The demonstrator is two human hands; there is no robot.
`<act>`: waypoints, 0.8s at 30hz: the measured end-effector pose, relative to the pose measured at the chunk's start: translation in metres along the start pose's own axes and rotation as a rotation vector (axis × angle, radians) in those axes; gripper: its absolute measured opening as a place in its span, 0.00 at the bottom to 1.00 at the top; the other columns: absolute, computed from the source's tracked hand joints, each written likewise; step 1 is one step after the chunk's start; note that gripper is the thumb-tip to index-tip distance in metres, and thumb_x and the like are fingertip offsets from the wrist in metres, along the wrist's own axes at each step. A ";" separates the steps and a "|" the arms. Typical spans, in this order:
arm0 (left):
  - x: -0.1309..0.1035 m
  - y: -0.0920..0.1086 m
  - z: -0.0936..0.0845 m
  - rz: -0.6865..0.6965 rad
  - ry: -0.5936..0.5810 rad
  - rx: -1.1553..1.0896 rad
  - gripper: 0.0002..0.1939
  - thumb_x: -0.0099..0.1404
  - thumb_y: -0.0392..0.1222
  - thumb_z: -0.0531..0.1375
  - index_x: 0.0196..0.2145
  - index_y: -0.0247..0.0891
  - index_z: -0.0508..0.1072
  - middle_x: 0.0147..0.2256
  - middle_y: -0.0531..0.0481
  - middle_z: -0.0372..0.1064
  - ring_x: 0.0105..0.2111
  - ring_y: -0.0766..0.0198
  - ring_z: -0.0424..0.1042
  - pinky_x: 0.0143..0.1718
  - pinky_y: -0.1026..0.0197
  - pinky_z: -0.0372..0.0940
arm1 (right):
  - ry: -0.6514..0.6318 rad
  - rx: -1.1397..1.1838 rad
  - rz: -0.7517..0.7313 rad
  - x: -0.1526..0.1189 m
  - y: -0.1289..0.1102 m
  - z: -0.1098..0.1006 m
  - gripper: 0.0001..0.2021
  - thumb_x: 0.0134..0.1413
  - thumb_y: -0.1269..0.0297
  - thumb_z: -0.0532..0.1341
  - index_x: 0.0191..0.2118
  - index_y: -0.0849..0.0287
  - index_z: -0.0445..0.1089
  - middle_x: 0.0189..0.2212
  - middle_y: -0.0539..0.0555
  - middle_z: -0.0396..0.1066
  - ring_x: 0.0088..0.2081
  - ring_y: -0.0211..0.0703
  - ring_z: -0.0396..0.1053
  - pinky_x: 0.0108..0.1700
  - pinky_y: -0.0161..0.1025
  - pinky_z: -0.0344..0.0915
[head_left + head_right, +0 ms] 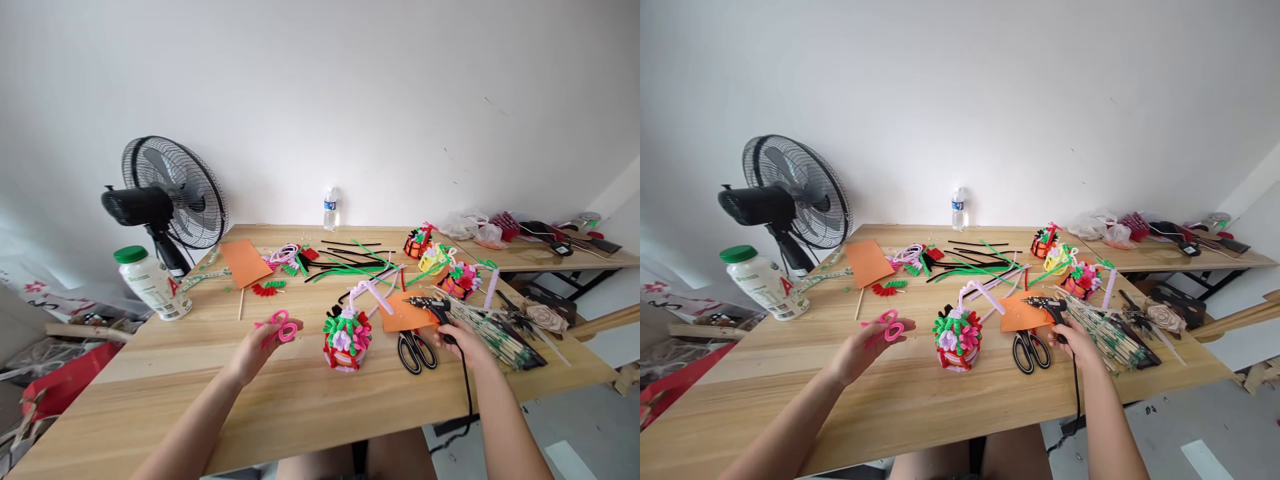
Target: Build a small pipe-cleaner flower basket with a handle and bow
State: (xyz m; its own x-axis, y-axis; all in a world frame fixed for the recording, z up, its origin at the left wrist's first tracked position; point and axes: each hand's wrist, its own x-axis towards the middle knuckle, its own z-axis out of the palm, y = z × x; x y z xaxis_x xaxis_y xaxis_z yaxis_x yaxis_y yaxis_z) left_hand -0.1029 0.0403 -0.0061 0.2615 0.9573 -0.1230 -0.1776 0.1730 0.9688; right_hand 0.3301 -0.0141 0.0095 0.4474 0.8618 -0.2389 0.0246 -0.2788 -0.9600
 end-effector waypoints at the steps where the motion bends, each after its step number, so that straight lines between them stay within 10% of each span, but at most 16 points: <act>1: 0.000 -0.003 0.000 -0.004 -0.003 -0.001 0.21 0.54 0.55 0.58 0.35 0.34 0.78 0.44 0.36 0.76 0.50 0.44 0.71 0.47 0.49 0.68 | -0.001 0.002 -0.002 0.000 -0.002 -0.001 0.11 0.31 0.66 0.65 0.27 0.59 0.66 0.21 0.48 0.67 0.23 0.37 0.67 0.21 0.33 0.65; 7: -0.034 0.001 0.004 0.123 -0.146 0.214 0.17 0.54 0.53 0.59 0.30 0.36 0.77 0.34 0.40 0.76 0.37 0.49 0.73 0.40 0.51 0.68 | 0.039 -0.028 -0.002 0.000 -0.001 -0.008 0.10 0.32 0.69 0.67 0.28 0.61 0.70 0.17 0.47 0.67 0.19 0.35 0.63 0.19 0.32 0.63; 12: -0.066 0.003 0.099 0.314 -0.579 0.403 0.13 0.60 0.42 0.55 0.39 0.38 0.77 0.45 0.39 0.73 0.43 0.50 0.73 0.44 0.52 0.68 | 0.014 -0.023 0.031 0.003 0.007 -0.006 0.07 0.34 0.68 0.66 0.26 0.61 0.70 0.15 0.46 0.66 0.18 0.35 0.63 0.16 0.31 0.60; 18: -0.007 -0.048 0.234 0.635 -0.497 1.063 0.20 0.59 0.42 0.57 0.47 0.27 0.72 0.61 0.27 0.56 0.62 0.40 0.54 0.63 0.41 0.50 | -0.063 0.015 0.056 0.001 0.013 0.001 0.08 0.33 0.68 0.66 0.27 0.61 0.70 0.16 0.46 0.67 0.18 0.36 0.64 0.15 0.29 0.57; 24: 0.025 -0.071 0.244 0.549 -0.497 1.274 0.25 0.58 0.44 0.58 0.48 0.23 0.72 0.59 0.25 0.58 0.61 0.38 0.56 0.62 0.44 0.53 | -0.110 0.116 0.019 0.003 0.014 -0.007 0.08 0.34 0.68 0.67 0.22 0.62 0.68 0.14 0.48 0.65 0.17 0.34 0.62 0.14 0.29 0.58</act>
State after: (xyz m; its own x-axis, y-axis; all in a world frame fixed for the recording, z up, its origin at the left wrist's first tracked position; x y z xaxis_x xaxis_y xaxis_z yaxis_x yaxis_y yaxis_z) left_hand 0.1476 -0.0047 -0.0256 0.7771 0.6125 0.1446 0.5072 -0.7455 0.4324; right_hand 0.3377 -0.0183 -0.0038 0.3457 0.8999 -0.2657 -0.0890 -0.2504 -0.9640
